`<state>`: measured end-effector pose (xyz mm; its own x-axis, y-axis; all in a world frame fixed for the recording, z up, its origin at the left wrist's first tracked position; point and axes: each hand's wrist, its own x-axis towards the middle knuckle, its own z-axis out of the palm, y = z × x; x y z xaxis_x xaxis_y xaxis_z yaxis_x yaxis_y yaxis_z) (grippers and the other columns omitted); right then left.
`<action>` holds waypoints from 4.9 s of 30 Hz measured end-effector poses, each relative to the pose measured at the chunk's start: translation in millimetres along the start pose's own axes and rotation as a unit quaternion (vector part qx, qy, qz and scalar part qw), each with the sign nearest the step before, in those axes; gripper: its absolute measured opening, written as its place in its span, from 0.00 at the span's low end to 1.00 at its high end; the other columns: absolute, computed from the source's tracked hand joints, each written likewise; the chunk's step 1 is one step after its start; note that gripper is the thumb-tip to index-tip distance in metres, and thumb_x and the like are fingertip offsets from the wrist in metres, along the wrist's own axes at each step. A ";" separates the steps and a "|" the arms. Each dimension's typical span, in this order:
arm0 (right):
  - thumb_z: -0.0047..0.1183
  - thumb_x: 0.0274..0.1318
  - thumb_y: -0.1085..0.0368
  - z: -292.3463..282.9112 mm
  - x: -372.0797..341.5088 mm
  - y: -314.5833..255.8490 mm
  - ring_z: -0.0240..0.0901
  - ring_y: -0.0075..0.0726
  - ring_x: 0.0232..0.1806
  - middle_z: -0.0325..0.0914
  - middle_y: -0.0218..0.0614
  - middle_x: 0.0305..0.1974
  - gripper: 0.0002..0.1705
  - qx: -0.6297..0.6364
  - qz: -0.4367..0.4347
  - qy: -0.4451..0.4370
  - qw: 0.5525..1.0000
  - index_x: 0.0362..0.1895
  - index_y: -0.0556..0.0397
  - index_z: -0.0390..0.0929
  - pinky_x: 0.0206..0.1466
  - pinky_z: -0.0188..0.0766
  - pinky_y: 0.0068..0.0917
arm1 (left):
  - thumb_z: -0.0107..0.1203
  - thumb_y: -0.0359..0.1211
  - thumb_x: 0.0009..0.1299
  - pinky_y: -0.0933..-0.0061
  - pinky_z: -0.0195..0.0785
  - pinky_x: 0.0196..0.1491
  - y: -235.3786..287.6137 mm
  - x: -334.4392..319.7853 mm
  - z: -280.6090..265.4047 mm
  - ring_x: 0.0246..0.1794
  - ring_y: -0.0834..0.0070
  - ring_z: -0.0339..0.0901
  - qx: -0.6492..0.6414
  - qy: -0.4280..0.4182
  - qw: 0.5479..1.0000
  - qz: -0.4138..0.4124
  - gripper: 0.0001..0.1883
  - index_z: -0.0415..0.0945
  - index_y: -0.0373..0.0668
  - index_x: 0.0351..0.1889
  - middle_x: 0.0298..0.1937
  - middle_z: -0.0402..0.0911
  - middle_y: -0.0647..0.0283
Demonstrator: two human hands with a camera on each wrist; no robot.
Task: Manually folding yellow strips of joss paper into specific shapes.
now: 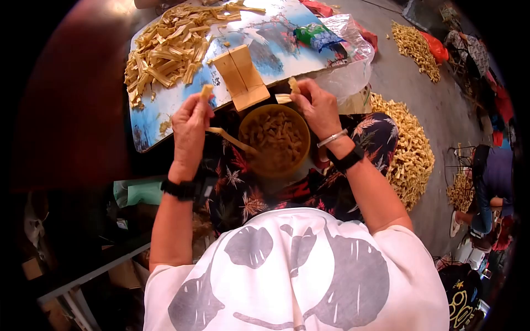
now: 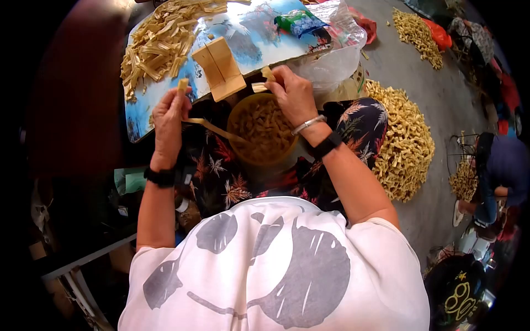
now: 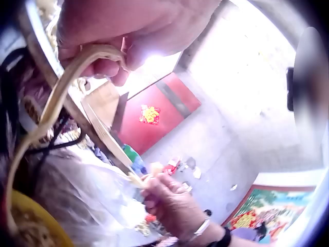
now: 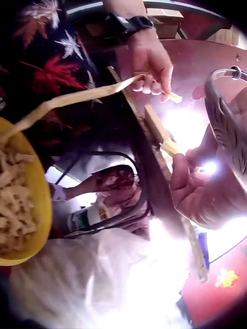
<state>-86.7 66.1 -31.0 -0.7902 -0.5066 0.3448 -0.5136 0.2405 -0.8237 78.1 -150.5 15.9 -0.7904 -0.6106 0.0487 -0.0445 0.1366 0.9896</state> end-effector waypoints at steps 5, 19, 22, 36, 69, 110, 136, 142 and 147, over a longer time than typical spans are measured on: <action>0.56 0.63 0.53 2.4 -38.8 25.9 0.80 0.54 0.32 0.81 0.47 0.26 0.20 -0.018 0.185 -0.134 0.973 0.43 0.60 0.76 0.36 0.75 0.40 | 0.50 0.33 0.78 0.83 0.68 0.40 -28.0 -53.8 44.8 0.33 0.86 0.75 -0.092 -0.074 0.991 -0.064 0.11 0.80 0.37 0.46 0.33 0.81 0.68; 0.61 0.47 0.66 23.0 -138.6 -63.7 0.75 0.43 0.36 0.73 0.36 0.32 0.16 0.005 -0.162 -0.101 0.982 0.44 0.49 0.79 0.39 0.75 0.34 | 0.49 0.46 0.77 0.70 0.76 0.45 -49.0 -119.6 54.0 0.41 0.73 0.80 -0.347 -0.155 0.819 -0.430 0.17 0.77 0.40 0.41 0.41 0.81 0.62; 0.61 0.47 0.66 29.5 -149.4 -60.8 0.77 0.42 0.35 0.75 0.36 0.30 0.14 0.064 -0.246 -0.141 0.957 0.42 0.51 0.79 0.38 0.76 0.31 | 0.55 0.43 0.74 0.77 0.77 0.37 -41.1 -124.0 56.0 0.35 0.75 0.82 -0.271 -0.159 0.821 -0.476 0.15 0.77 0.39 0.44 0.38 0.83 0.63; 0.54 0.64 0.59 13.5 -132.6 -43.1 0.82 0.36 0.31 0.80 0.40 0.32 0.12 0.182 0.123 -0.049 0.974 0.35 0.55 0.75 0.31 0.78 0.30 | 0.54 0.20 0.60 0.62 0.76 0.36 -9.9 -123.6 74.0 0.34 0.53 0.80 0.454 -0.230 0.837 0.202 0.16 0.78 0.40 0.46 0.38 0.79 0.54; 0.52 0.67 0.57 21.5 -122.1 -19.0 0.77 0.20 0.32 0.83 0.31 0.32 0.14 0.229 0.205 -0.170 0.937 0.39 0.53 0.82 0.34 0.73 0.21 | 0.52 0.21 0.70 0.83 0.71 0.34 -48.5 -108.0 75.3 0.29 0.83 0.75 0.184 -0.103 0.977 0.026 0.10 0.78 0.38 0.48 0.37 0.77 0.66; 0.54 0.63 0.60 28.7 -91.1 -54.8 0.81 0.47 0.33 0.82 0.44 0.33 0.12 0.124 0.085 -0.169 0.974 0.39 0.57 0.81 0.37 0.75 0.33 | 0.51 0.33 0.77 0.84 0.67 0.34 -47.6 -108.5 59.5 0.33 0.86 0.72 -0.087 -0.145 0.975 -0.141 0.09 0.74 0.39 0.50 0.36 0.78 0.70; 0.62 0.57 0.68 29.7 -81.9 -48.6 0.64 0.09 0.24 0.73 0.18 0.26 0.08 0.364 0.276 -0.175 0.872 0.38 0.51 0.76 0.26 0.61 0.12 | 0.52 0.34 0.77 0.86 0.47 0.21 -42.8 -116.6 39.5 0.19 0.90 0.54 -0.242 -0.131 0.937 -0.213 0.06 0.74 0.42 0.43 0.23 0.64 0.78; 0.63 0.57 0.67 34.9 -76.8 -59.9 0.65 0.10 0.27 0.73 0.19 0.27 0.08 0.381 0.278 -0.196 0.860 0.36 0.50 0.76 0.29 0.62 0.12 | 0.52 0.35 0.77 0.85 0.45 0.22 -30.4 -112.5 41.9 0.17 0.91 0.51 -0.256 -0.180 0.923 -0.225 0.08 0.77 0.41 0.44 0.20 0.61 0.80; 0.62 0.58 0.65 36.0 -76.4 -58.9 0.68 0.12 0.30 0.75 0.21 0.30 0.07 0.377 0.276 -0.155 0.870 0.36 0.52 0.78 0.33 0.67 0.15 | 0.52 0.35 0.77 0.86 0.45 0.22 -18.7 -114.9 43.2 0.17 0.91 0.51 -0.237 -0.147 0.932 -0.233 0.09 0.78 0.39 0.43 0.20 0.61 0.80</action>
<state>16.0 60.8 -25.1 -0.6585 -0.7138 -0.2385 0.3739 -0.0352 -0.9268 143.3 -49.1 -14.0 -0.8886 -0.2679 -0.3722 -0.2058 -0.4923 0.8457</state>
